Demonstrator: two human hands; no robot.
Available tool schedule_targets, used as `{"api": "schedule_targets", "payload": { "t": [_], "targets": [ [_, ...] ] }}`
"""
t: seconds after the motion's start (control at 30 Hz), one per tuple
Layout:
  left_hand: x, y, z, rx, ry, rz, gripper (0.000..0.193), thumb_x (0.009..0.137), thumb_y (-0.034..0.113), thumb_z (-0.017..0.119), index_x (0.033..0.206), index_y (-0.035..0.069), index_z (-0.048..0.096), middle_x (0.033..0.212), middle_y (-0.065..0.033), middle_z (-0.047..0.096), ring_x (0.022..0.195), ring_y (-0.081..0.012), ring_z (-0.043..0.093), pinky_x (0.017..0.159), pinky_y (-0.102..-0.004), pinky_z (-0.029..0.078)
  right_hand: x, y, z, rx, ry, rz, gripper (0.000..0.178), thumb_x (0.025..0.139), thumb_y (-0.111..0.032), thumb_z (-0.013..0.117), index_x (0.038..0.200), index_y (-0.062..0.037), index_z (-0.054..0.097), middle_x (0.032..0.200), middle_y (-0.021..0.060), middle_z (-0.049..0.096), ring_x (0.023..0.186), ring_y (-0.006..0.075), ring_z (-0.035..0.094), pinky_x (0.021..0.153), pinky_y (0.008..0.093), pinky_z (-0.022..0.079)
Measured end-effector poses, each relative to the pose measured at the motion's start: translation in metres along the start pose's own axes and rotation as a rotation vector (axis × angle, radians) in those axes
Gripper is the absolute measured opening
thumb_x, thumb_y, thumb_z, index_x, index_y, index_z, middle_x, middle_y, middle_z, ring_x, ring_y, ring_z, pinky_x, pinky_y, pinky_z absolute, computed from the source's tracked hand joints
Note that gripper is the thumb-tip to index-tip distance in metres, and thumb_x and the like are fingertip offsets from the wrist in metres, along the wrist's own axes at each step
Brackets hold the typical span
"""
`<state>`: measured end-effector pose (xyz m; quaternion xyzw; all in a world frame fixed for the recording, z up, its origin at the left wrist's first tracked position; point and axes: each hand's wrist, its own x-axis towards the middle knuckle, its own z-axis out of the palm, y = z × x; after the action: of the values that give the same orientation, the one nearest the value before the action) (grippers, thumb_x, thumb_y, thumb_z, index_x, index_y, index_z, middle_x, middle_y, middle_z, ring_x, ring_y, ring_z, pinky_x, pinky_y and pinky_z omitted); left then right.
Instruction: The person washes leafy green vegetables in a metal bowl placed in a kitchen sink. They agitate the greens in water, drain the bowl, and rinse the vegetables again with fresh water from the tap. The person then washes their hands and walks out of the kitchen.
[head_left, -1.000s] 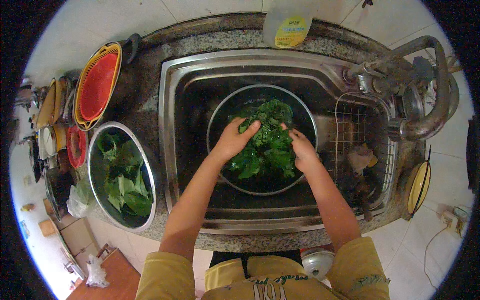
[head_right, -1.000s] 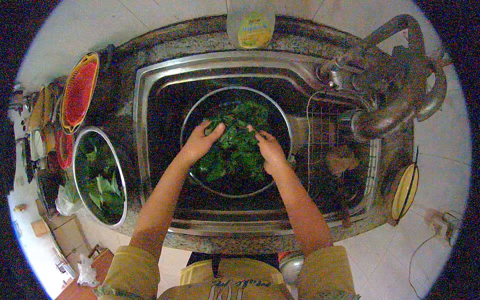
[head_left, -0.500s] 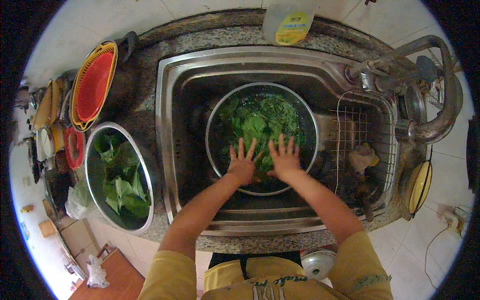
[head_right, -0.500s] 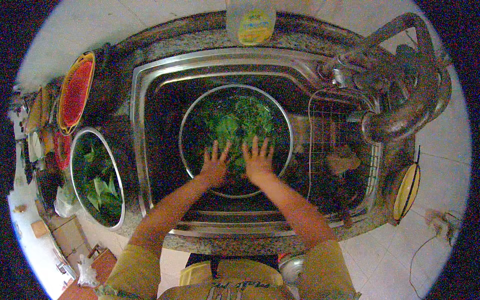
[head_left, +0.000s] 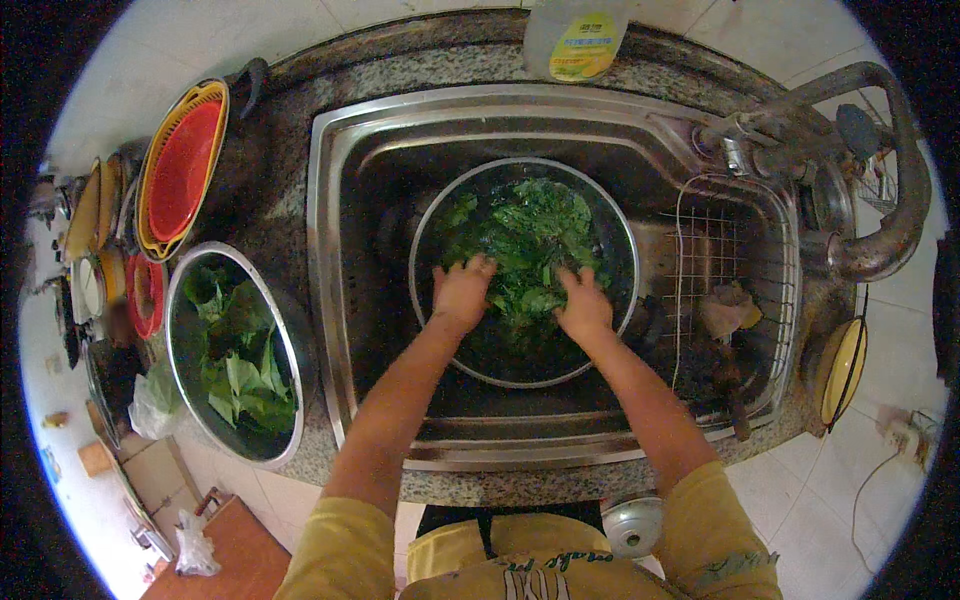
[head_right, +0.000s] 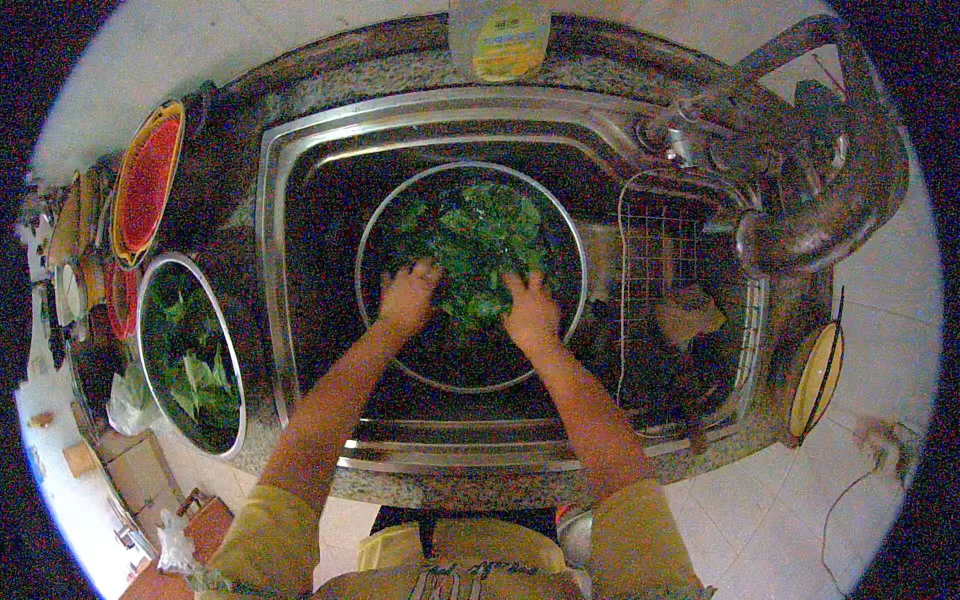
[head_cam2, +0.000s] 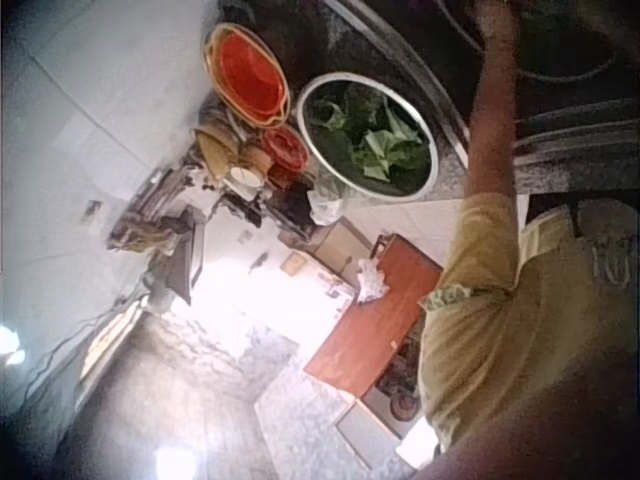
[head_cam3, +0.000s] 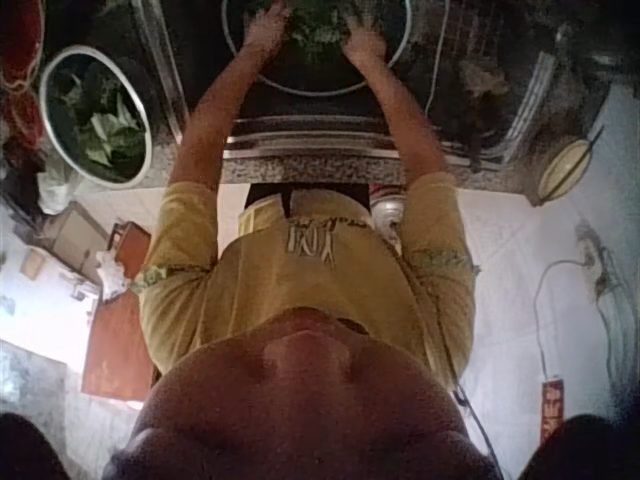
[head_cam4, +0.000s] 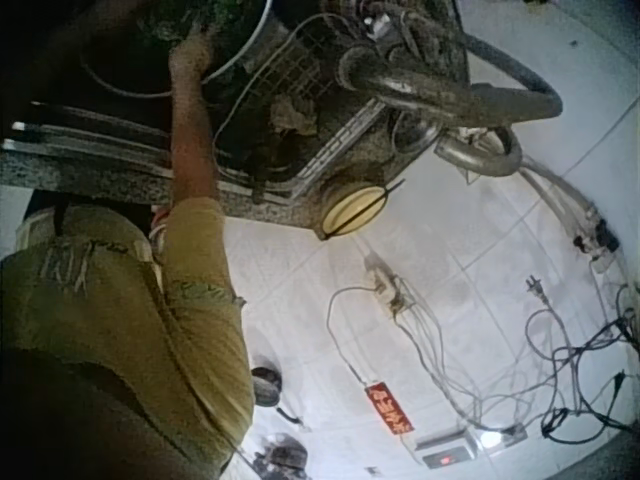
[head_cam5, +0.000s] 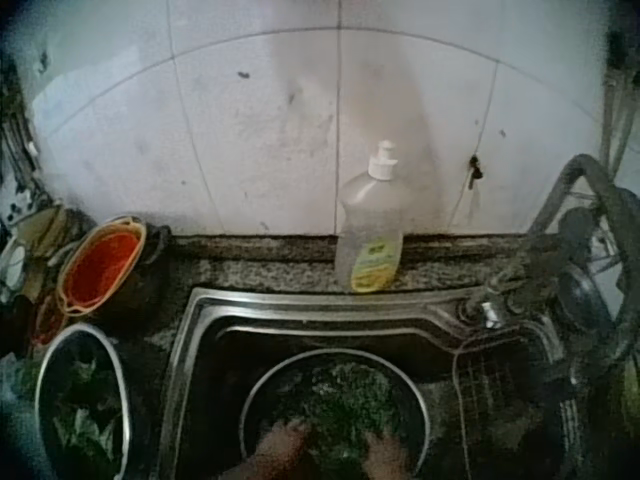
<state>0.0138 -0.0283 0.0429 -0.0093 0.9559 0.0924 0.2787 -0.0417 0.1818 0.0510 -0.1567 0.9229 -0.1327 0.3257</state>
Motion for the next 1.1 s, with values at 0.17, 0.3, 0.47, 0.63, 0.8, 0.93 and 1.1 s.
{"api": "schedule_targets", "payload": {
  "t": [0.17, 0.3, 0.47, 0.63, 0.8, 0.93, 1.1],
  "targets": [
    [0.013, 0.036, 0.027, -1.003, 0.132, -0.426, 0.069, 0.075, 0.014, 0.072, 0.134, 0.002, 0.038, 0.139, -0.0189, 0.038, 0.109, -0.0390, 0.054, 0.089, -0.0421, 0.050, 0.020, 0.018, 0.066, 0.302, 0.439, 0.149, 0.057, 0.071, -0.016, 0.075, 0.121, -0.0053, 0.050, 0.114, 0.0204, 0.053, 0.100, 0.0393, 0.057, 0.079, 0.0459, 0.049],
    [0.014, 0.028, 0.020, -1.410, 0.078, -0.240, 0.045, 0.079, 0.012, 0.065, 0.121, 0.003, 0.054, 0.115, -0.0115, 0.062, 0.095, -0.0238, 0.062, 0.083, -0.0353, 0.050, 0.023, -0.001, 0.020, 0.462, 0.040, 0.192, 0.035, 0.074, -0.013, 0.069, 0.105, 0.0009, 0.060, 0.091, 0.0151, 0.066, 0.083, 0.0256, 0.064, 0.071, 0.0383, 0.048],
    [-0.012, 0.014, -0.071, -1.539, 0.121, -0.080, 0.043, 0.080, 0.012, 0.063, 0.119, -0.004, 0.054, 0.097, -0.0114, 0.066, 0.084, -0.0182, 0.061, 0.079, -0.0314, 0.047, -0.014, -0.016, -0.064, 0.817, -0.044, 0.180, 0.054, 0.086, -0.048, 0.061, 0.107, 0.0021, 0.061, 0.095, 0.0097, 0.064, 0.083, 0.0183, 0.060, 0.074, 0.0327, 0.047],
    [-0.014, 0.000, -0.084, -0.576, 0.405, 0.100, 0.051, 0.079, 0.018, 0.067, 0.125, 0.002, 0.053, 0.139, -0.0202, 0.040, 0.112, -0.0341, 0.053, 0.089, -0.0401, 0.047, -0.013, -0.006, -0.090, 0.485, 0.067, 0.005, 0.046, 0.086, -0.036, 0.065, 0.110, 0.0029, 0.059, 0.099, 0.0159, 0.065, 0.089, 0.0257, 0.062, 0.078, 0.0343, 0.048],
    [-0.006, 0.000, -0.086, -0.331, 0.307, -0.011, 0.070, 0.075, 0.021, 0.072, 0.137, 0.013, 0.041, 0.149, -0.0155, 0.023, 0.127, -0.0433, 0.035, 0.098, -0.0484, 0.041, -0.005, -0.004, -0.089, 0.210, 0.281, -0.084, 0.044, 0.071, -0.013, 0.077, 0.110, -0.0002, 0.060, 0.101, 0.0224, 0.064, 0.094, 0.0358, 0.062, 0.082, 0.0389, 0.049],
    [0.039, -0.006, -0.047, -0.328, 0.473, 0.089, 0.075, 0.082, 0.037, 0.066, 0.145, 0.022, 0.028, 0.153, -0.0107, 0.018, 0.135, -0.0429, 0.025, 0.106, -0.0578, 0.028, 0.010, -0.017, -0.089, 0.159, 0.295, -0.015, 0.064, 0.067, -0.016, 0.080, 0.125, -0.0130, 0.053, 0.115, 0.0191, 0.058, 0.101, 0.0354, 0.059, 0.084, 0.0411, 0.048],
    [0.031, 0.044, -0.001, 0.011, 0.124, 0.007, 0.071, 0.089, 0.057, 0.044, 0.148, 0.034, 0.014, 0.157, -0.0063, -0.002, 0.139, -0.0479, 0.002, 0.104, -0.0713, 0.007, 0.019, -0.026, -0.043, -0.253, 0.194, -0.186, 0.095, 0.064, -0.044, 0.079, 0.144, -0.0274, 0.029, 0.145, 0.0135, 0.033, 0.125, 0.0410, 0.039, 0.097, 0.0529, 0.039]
  ]
}}
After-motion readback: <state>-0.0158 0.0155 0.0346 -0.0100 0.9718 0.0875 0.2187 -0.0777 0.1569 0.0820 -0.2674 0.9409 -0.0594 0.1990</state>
